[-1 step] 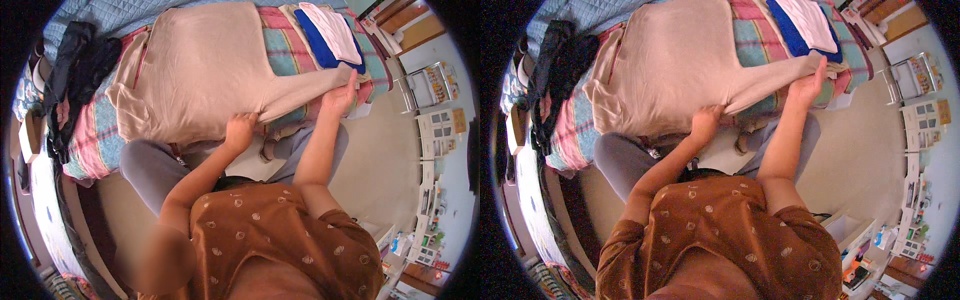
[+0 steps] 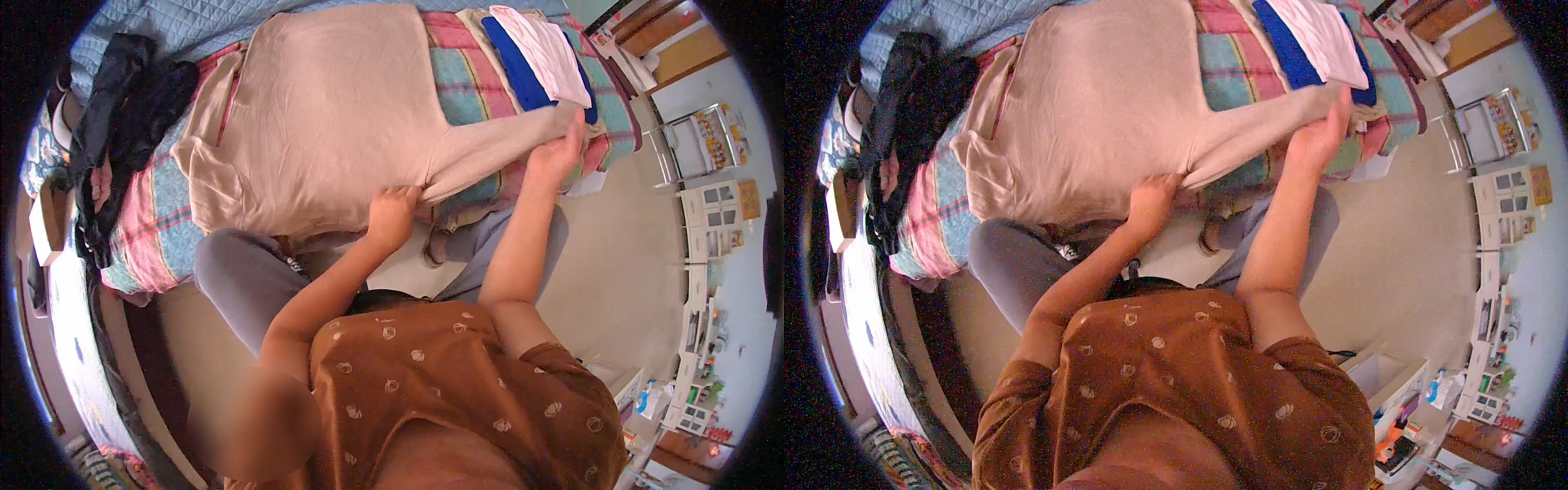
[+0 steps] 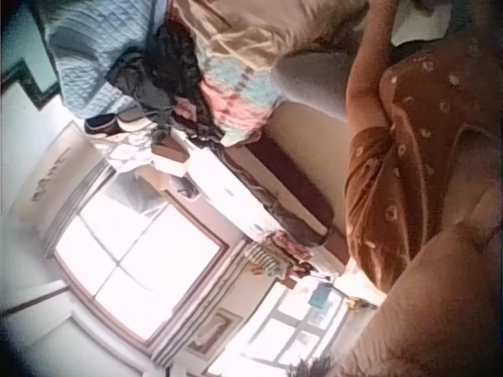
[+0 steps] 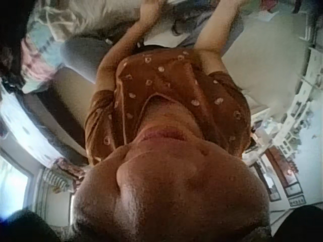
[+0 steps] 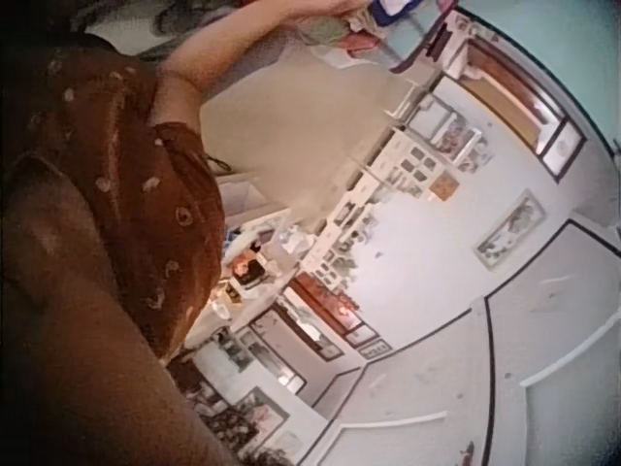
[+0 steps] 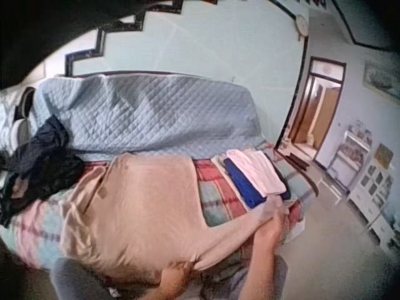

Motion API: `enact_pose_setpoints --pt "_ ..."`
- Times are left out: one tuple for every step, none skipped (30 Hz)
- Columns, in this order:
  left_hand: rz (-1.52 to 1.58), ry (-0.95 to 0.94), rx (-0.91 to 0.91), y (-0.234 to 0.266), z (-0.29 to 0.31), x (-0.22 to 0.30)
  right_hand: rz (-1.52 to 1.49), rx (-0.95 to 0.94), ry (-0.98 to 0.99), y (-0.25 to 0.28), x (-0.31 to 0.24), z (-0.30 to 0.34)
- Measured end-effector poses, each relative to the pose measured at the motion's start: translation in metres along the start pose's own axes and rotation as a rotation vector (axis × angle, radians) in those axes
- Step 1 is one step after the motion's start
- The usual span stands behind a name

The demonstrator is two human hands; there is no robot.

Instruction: The person sits on a bed and folds a blue sweater, a pink shirt, and a beige sweater. They smooth each garment, fold the sleeves and sides, and stack the folded items on top of each other on the bed.

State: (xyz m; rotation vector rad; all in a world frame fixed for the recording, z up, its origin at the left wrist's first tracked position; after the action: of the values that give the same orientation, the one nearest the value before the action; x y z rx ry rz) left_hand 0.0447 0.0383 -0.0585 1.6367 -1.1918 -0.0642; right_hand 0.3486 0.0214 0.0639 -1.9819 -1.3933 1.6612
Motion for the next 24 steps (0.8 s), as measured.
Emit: enact_pose_setpoints --pt "0.029 0.031 -0.026 0.002 -0.002 0.000 0.192 -0.050 0.064 -0.034 -0.008 0.004" --pt "0.042 0.096 -0.067 0.003 -0.003 -0.003 0.385 -0.101 0.132 -0.068 -0.012 0.010" --pt "0.054 0.158 -0.112 0.004 -0.003 -0.007 0.503 -0.162 0.097 -0.095 -0.001 0.013" --pt "0.065 0.220 -0.158 0.004 -0.003 -0.012 0.620 -0.222 0.061 -0.120 0.018 0.013" --pt "0.114 0.287 -0.188 0.002 -0.003 -0.018 0.797 -0.338 0.308 -0.151 0.029 0.014" --pt "0.160 0.354 -0.219 -0.001 -0.001 -0.025 0.965 -0.453 0.560 -0.179 0.049 0.019" --pt "0.211 0.414 -0.256 -0.003 0.000 -0.029 1.105 -0.490 0.686 -0.195 0.083 0.021" --pt "0.322 0.446 -0.240 0.002 -0.003 -0.026 1.250 -0.523 0.814 -0.205 0.120 0.023" --pt "0.430 0.477 -0.222 0.012 -0.008 -0.023 1.286 -0.711 0.579 -0.205 0.174 0.024" --pt "0.533 0.509 -0.203 0.018 -0.010 -0.023 1.296 -0.888 0.333 -0.195 0.223 0.033" --pt "0.510 0.556 -0.193 0.017 -0.009 -0.027 1.347 -0.982 0.172 -0.173 0.260 0.047" --pt "0.487 0.604 -0.177 0.014 -0.008 -0.031 1.387 -1.078 0.011 -0.157 0.285 0.059" --pt "0.454 0.664 -0.145 0.014 -0.005 -0.041 1.385 -1.082 0.053 -0.165 0.284 0.070" --pt "0.484 0.694 -0.098 0.014 -0.005 -0.049 1.388 -1.087 0.105 -0.172 0.276 0.081" --pt "0.514 0.723 -0.052 0.013 -0.003 -0.057 1.389 -1.089 0.156 -0.181 0.267 0.091" --pt "0.555 0.740 -0.015 0.011 -0.003 -0.059 1.239 -1.052 -0.084 -0.176 0.264 0.086" --pt "0.587 0.758 -0.060 0.009 -0.003 -0.063 1.075 -1.009 -0.312 -0.169 0.264 0.077" --pt "0.618 0.776 -0.103 0.009 -0.002 -0.067 0.900 -0.959 -0.530 -0.164 0.264 0.070" --pt "0.650 0.785 -0.151 0.007 -0.004 -0.068 0.816 -0.784 -0.552 -0.156 0.263 0.052" --pt "0.723 0.809 -0.149 0.006 -0.005 -0.068 0.722 -0.617 -0.572 -0.144 0.269 0.036" --pt "0.795 0.832 -0.146 0.005 -0.004 -0.067 0.624 -0.454 -0.590 -0.134 0.277 0.021" --pt "0.867 0.856 -0.150 0.002 -0.002 -0.067 0.778 -0.433 -0.407 -0.128 0.283 0.003" --pt "0.918 0.836 -0.145 -0.001 -0.003 -0.067 0.924 -0.402 -0.222 -0.127 0.287 -0.013" --pt "0.956 0.847 -0.172 -0.006 -0.003 -0.068 1.065 -0.364 -0.032 -0.127 0.291 -0.027"
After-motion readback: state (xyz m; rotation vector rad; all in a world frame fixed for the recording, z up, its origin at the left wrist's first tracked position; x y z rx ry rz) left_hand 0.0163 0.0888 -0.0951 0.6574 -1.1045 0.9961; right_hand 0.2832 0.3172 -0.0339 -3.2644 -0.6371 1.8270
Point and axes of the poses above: each hand's wrist, its own z-axis away from the middle knuckle, its own y-axis out of the back of the hand, x = y × z, the point moved 6 cm from there along -z, towards the middle knuckle, and after that the axes turned 7 degrees about x, right-handed, at the moved point
